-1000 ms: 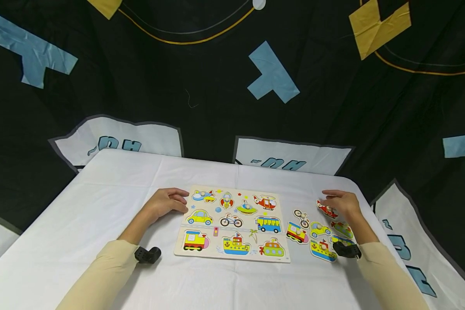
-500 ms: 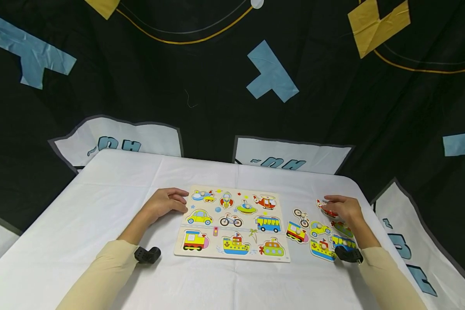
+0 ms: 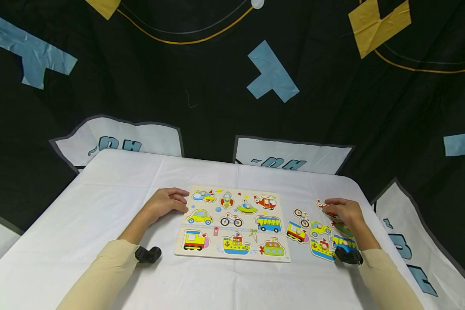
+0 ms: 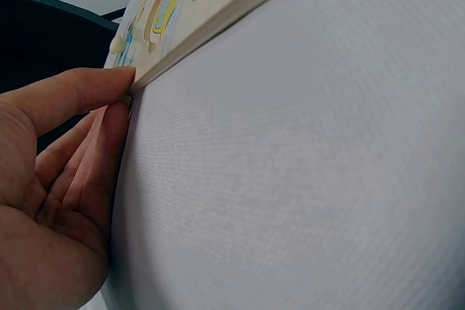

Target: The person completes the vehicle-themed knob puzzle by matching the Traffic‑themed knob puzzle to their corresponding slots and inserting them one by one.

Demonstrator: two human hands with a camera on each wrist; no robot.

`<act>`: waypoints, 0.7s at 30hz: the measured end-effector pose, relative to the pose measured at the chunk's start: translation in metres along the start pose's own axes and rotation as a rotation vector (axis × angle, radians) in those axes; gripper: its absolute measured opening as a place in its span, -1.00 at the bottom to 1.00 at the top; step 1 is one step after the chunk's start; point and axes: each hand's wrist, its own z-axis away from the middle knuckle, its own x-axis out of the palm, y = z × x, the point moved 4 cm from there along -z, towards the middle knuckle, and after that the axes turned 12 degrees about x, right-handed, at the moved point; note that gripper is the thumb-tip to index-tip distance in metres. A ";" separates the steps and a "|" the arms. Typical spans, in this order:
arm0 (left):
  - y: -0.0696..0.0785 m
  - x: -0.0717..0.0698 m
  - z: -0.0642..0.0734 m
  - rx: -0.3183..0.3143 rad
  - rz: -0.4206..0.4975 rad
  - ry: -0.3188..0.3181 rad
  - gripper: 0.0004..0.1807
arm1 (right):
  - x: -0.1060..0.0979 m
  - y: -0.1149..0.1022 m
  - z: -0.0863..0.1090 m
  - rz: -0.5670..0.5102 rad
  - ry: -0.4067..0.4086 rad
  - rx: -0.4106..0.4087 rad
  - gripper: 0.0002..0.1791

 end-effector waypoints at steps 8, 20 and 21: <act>-0.001 0.000 -0.001 0.000 -0.006 -0.003 -0.35 | 0.000 0.002 0.000 0.006 0.021 -0.042 -0.49; -0.002 0.000 -0.002 0.001 -0.017 0.001 -0.35 | 0.000 0.005 -0.002 -0.023 0.045 -0.044 -0.60; -0.001 0.000 -0.002 -0.001 -0.018 0.002 -0.35 | 0.000 0.005 -0.002 -0.025 0.047 -0.043 -0.61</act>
